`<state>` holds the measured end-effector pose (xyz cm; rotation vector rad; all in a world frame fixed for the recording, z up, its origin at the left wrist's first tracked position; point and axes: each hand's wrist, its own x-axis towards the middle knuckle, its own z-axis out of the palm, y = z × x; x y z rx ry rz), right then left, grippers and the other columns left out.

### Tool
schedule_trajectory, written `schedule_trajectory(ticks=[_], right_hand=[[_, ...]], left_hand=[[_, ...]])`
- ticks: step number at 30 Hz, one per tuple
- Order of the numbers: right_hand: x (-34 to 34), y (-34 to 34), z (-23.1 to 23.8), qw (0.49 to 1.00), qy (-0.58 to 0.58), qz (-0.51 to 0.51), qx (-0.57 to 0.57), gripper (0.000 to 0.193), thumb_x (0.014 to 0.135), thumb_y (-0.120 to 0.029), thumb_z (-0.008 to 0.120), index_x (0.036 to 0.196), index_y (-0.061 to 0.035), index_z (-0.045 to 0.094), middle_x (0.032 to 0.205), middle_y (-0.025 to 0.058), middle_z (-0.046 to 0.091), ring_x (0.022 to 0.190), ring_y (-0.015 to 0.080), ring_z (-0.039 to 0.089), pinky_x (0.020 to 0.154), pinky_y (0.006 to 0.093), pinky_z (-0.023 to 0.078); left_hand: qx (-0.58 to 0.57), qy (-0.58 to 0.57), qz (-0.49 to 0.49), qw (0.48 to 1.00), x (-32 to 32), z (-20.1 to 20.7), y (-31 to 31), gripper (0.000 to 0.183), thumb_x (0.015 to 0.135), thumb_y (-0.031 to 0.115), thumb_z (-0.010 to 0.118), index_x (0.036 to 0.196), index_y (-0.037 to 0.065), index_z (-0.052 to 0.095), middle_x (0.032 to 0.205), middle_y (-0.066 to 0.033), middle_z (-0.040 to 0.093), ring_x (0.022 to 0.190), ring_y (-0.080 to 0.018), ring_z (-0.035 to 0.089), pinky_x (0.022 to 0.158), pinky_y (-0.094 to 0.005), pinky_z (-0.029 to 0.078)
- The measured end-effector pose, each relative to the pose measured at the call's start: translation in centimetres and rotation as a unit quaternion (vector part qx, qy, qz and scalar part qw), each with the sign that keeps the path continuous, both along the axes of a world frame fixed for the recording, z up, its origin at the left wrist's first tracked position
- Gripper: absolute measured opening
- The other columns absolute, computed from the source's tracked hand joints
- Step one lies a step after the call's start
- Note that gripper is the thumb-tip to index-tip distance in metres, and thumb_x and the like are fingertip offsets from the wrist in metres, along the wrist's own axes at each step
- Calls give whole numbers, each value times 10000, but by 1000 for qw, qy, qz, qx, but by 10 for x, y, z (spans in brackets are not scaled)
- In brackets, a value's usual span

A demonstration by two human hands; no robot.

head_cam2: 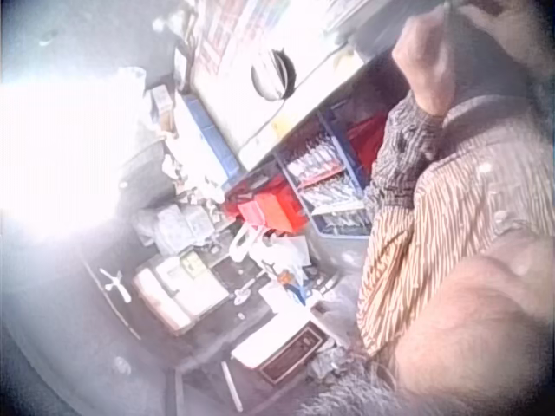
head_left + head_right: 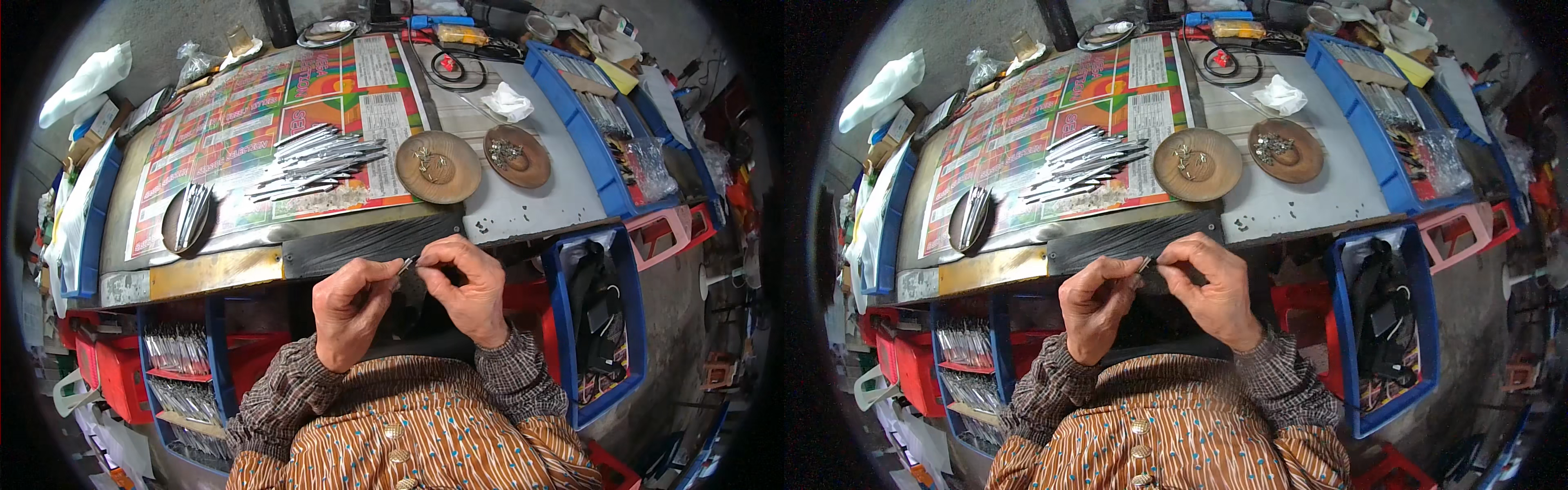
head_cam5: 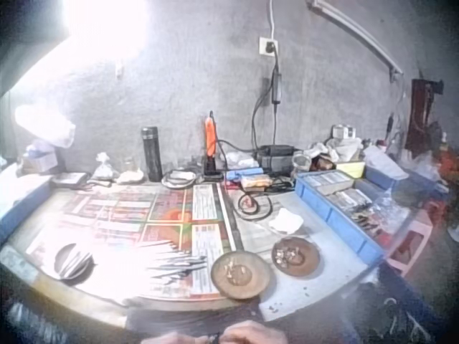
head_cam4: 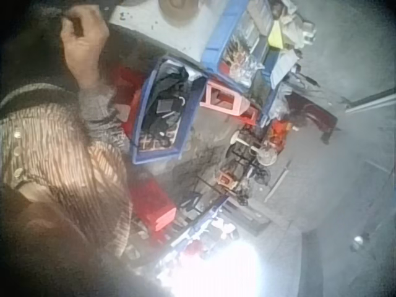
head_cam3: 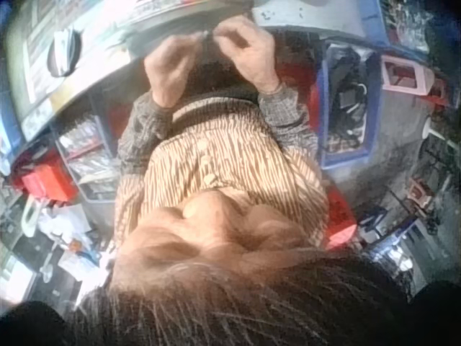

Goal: The person inspects, sorts, and organizes small metal components by hand, moving them from a dish and a tray into storage bins.

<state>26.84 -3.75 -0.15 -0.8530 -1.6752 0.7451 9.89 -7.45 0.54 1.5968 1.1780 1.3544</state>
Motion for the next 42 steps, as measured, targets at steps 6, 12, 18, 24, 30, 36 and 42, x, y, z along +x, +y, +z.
schedule_trajectory(ticks=[6,12,18,24,30,36,42], right_hand=[[-10,-8,-1,996,61,50,-33,132,749,85,661,845,16,603,840,80,620,783,143,598,681,244,484],[-12,-9,-1,997,56,50,-24,131,770,53,672,873,4,606,849,75,623,773,148,610,673,252,500],[-12,-12,-11,987,110,79,-86,135,800,44,662,908,10,589,861,55,605,796,114,607,690,240,512],[-17,-15,-11,938,249,120,-210,170,832,11,662,971,-8,565,886,27,586,815,82,607,702,227,539],[-5,-4,-10,992,83,56,-81,206,773,15,719,917,15,571,899,50,598,777,94,610,671,232,531],[4,4,3,985,-123,-9,122,296,670,-83,781,874,-14,578,813,96,586,706,237,614,611,319,509],[6,6,4,932,-227,-68,276,287,684,-123,754,886,-14,582,836,86,584,757,244,604,637,353,502]], left_hand=[[-119,-168,-38,978,1,-2,-5,208,847,-94,563,1034,-38,638,792,12,598,633,-4,466,522,-152,369],[-115,-186,-36,975,3,-6,-7,193,859,-77,570,1034,-31,638,762,12,598,596,12,435,499,-147,348],[-157,-235,-53,958,4,-6,-7,162,874,-39,587,1028,-20,636,774,-8,621,570,3,445,472,-156,347],[-178,-247,-69,950,1,-4,-7,152,880,9,614,1030,-7,636,788,-9,625,569,0,456,472,-153,355],[-170,-213,-70,960,-3,-6,-6,140,886,-21,580,1017,-19,631,798,-4,624,611,-11,497,511,-159,394],[-2,10,-57,998,-10,-9,3,182,795,-107,583,953,-23,614,747,-39,608,676,-94,578,612,-233,474],[-3,52,-19,998,-4,-5,5,151,763,-125,582,870,-21,601,703,-91,584,622,-113,568,574,-241,451]])
